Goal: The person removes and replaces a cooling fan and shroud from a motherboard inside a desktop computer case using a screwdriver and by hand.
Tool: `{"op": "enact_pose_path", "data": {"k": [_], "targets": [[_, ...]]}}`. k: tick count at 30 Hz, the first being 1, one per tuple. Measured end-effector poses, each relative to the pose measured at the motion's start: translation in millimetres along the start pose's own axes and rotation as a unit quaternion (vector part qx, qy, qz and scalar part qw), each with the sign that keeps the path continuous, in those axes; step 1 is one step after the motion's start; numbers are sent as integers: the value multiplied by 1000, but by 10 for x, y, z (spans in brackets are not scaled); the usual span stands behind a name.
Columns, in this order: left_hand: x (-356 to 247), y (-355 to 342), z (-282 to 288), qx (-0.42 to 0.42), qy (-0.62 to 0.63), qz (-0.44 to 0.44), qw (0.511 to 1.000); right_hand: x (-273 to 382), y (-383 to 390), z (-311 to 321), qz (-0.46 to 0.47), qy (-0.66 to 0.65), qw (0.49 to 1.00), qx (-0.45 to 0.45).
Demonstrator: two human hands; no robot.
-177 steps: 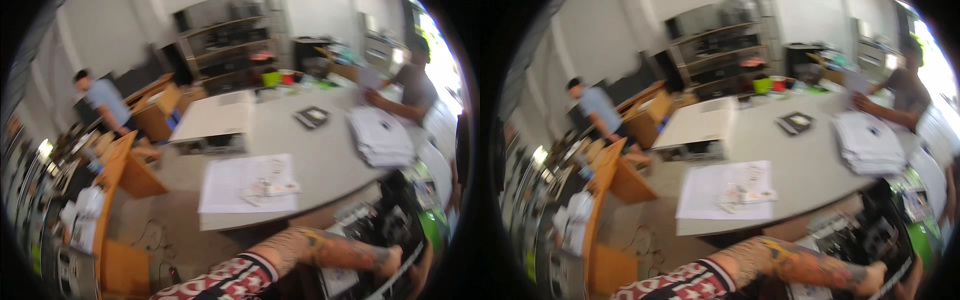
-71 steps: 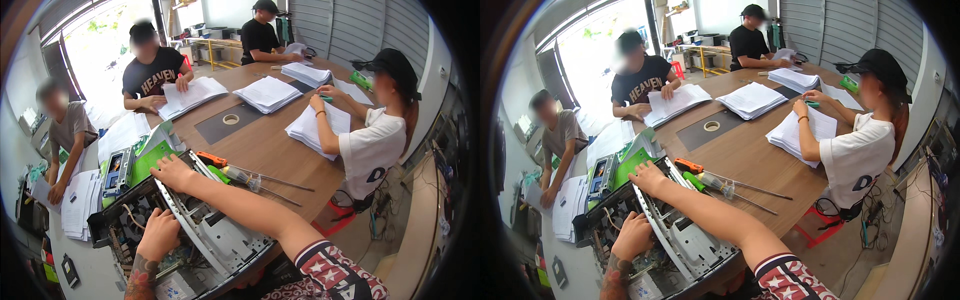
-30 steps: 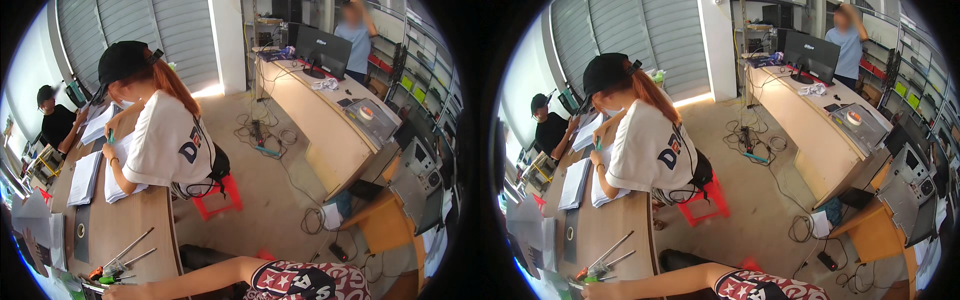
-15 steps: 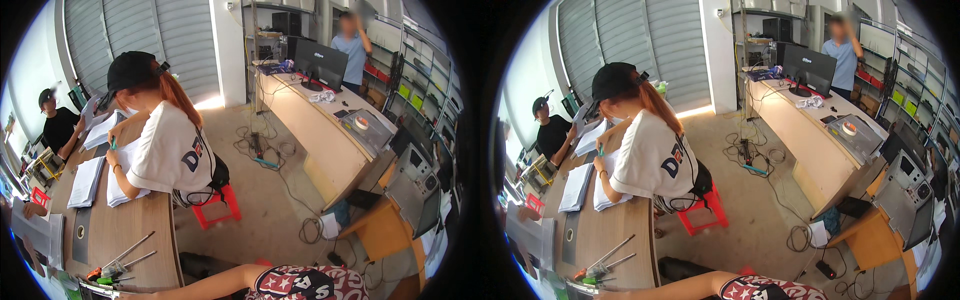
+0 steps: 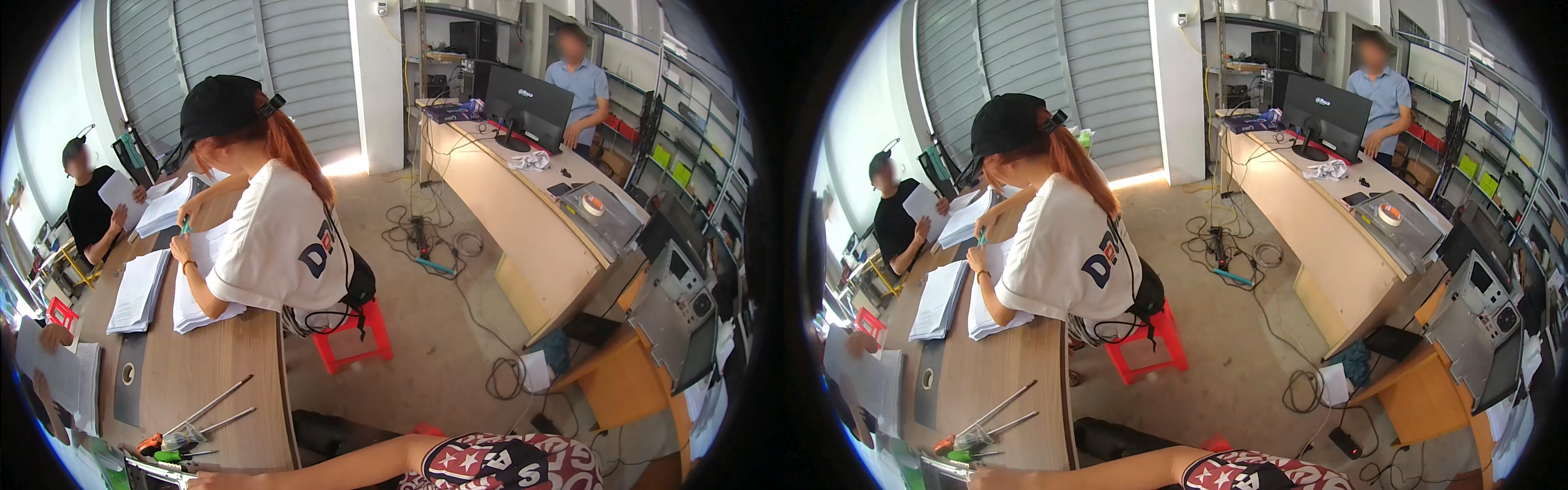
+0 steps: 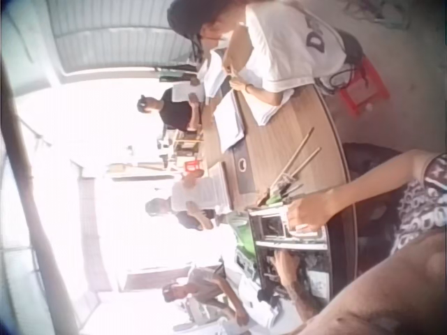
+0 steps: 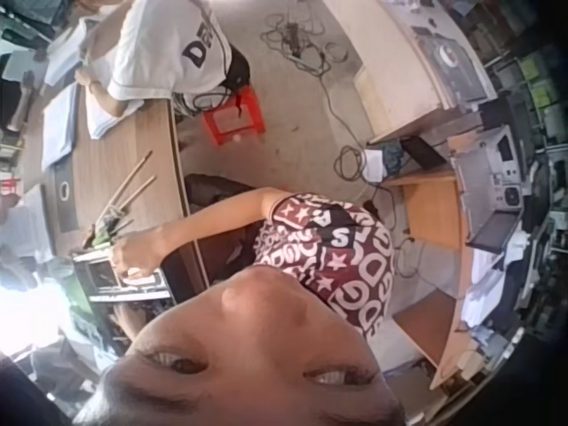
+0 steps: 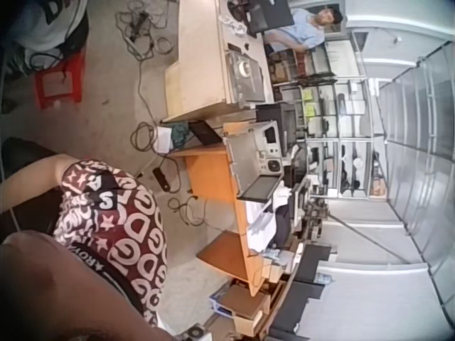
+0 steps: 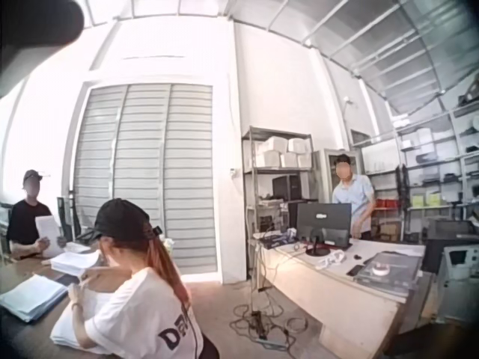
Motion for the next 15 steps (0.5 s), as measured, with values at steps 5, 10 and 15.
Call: {"op": "enact_pose_path", "data": {"k": [5, 10, 15], "targets": [[81, 11, -63, 2, 1, 1, 1000, -129, 100, -194, -24, 36, 999, 22], [189, -24, -79, 3, -1, 4, 1000, -90, 77, -249, -74, 79, 985, 134], [179, 2, -164, 5, -2, -1, 1000, -71, 113, -291, -63, 107, 987, 103]]}}
Point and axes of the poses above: each hand's wrist, its own y-axis away from the middle knuckle, its own z-axis out of the back of the hand, x = y × z, the point moved 6 cm from there along -y, towards the middle knuckle, and after that the axes turned 3 degrees about z, right-handed, at the moved point
